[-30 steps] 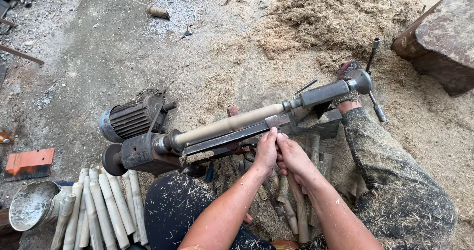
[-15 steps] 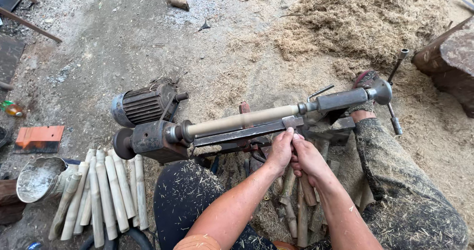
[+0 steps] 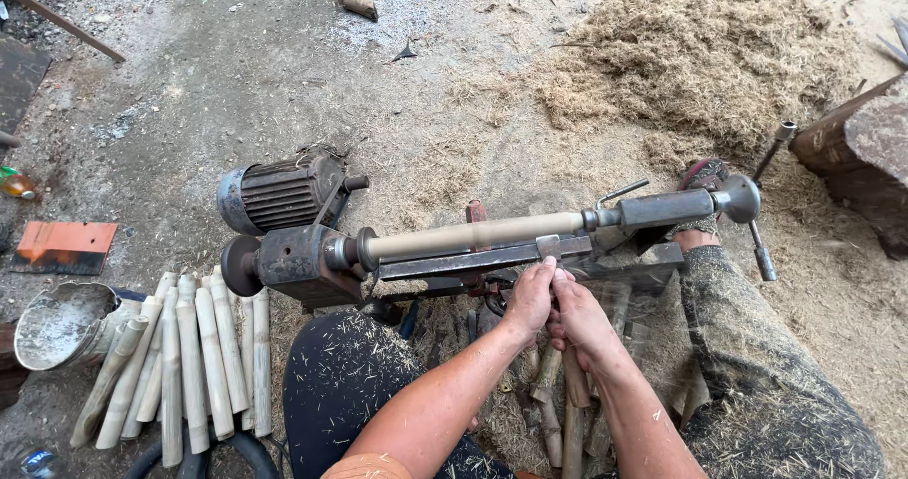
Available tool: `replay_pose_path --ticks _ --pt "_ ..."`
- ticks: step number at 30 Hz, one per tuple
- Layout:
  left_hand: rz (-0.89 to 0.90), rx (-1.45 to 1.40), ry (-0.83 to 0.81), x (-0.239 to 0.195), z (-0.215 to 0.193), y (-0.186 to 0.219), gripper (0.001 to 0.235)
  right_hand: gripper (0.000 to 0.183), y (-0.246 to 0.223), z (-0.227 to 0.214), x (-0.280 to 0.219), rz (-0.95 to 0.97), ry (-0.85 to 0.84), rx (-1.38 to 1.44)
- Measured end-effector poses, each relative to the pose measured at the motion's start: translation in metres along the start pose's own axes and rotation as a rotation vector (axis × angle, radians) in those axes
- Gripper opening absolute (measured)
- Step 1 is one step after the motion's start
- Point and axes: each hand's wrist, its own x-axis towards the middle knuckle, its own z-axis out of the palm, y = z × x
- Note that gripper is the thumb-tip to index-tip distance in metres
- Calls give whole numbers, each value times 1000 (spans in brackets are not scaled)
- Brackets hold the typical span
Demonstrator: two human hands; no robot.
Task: The person uses a chisel to shape a rotating wooden rod mounted on a lathe. They guide the chisel along the spinning rod to smooth and taper it, then wipe the rod with a cloth and remove it from the lathe.
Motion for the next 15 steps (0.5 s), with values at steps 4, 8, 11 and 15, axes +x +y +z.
replay_pose_path --ticks 4,8,11,15 --pt "53 58 24 -3 -6 0 51 33 0 9 -2 -18 10 -38" --pt "83 114 31 -5 -12 1 54 38 2 15 -2 -4 16 -70" --pt "83 107 40 -10 -15 4 53 41 4 18 -1 -2 18 -75" --pt "1 72 47 -14 -22 8 51 40 6 26 0 9 30 -81"
